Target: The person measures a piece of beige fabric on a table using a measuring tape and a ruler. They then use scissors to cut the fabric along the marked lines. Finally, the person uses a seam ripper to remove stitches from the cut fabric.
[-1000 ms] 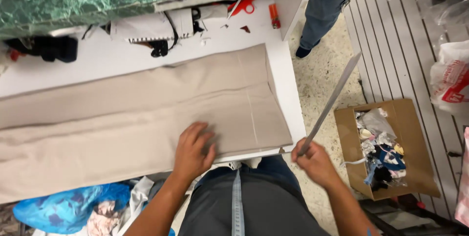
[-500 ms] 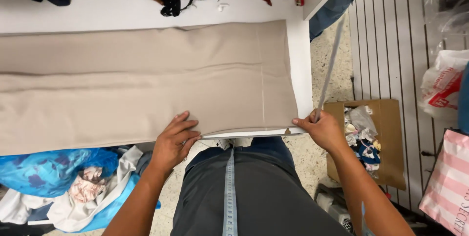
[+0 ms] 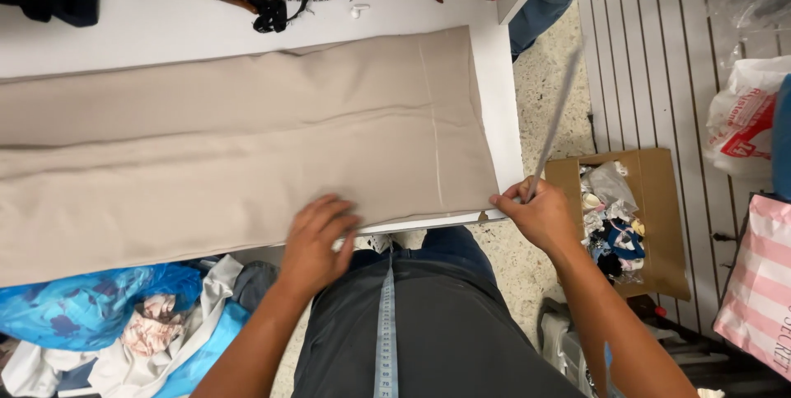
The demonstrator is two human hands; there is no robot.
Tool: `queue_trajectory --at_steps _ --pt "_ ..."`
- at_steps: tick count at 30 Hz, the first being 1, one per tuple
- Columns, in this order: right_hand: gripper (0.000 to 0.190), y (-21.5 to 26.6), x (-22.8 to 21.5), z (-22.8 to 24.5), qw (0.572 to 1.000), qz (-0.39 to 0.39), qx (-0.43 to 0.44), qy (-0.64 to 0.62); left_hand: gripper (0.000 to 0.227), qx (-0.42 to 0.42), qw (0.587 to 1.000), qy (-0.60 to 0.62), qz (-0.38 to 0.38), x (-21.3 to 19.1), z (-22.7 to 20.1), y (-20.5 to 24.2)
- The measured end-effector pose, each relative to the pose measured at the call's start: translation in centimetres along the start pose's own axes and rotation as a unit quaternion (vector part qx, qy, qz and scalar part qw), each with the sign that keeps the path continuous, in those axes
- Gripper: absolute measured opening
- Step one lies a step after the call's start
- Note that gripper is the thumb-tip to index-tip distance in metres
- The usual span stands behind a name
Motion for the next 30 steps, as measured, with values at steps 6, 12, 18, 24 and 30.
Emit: queue_trajectory --at_steps 6,12,18,24,30 --pt "0.02 0.6 0.1 1.7 0.998 0.016 -0.011 0.064 0.024 0.018 0.999 0.007 0.048 7.4 -3.3 -1.0" --pt "0.017 -0.7 0.1 0.3 0.999 0.03 -0.025 0.03 0.007 0.025 0.999 -0.003 0.033 8.8 -2.4 0.2" --pt "0.021 -1.2 -0.6 0.5 0.999 0.041 -0.017 0.007 0.008 0.024 0.999 -0.011 0.036 8.1 -4.6 -1.3" --pt "0.036 -1.7 -1.8 0.8 0.992 0.102 -0.035 -0.072 0.017 0.025 0.999 -0.007 0.04 9.0 -6.0 -1.8" --pt "0.038 -1.8 -3.5 0.0 0.988 0.11 -0.036 -0.1 0.015 0.054 0.997 0.027 0.041 11.7 -7.7 -3.1"
Point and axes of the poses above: each hand's wrist, its own y-axis away from the middle knuckle, its own x-axis out of the palm, z = x × y, the point moved 6 cm from there along -y, towards the middle knuckle, and after that the axes turned 10 degrees about -z, right-handed, at the moved point
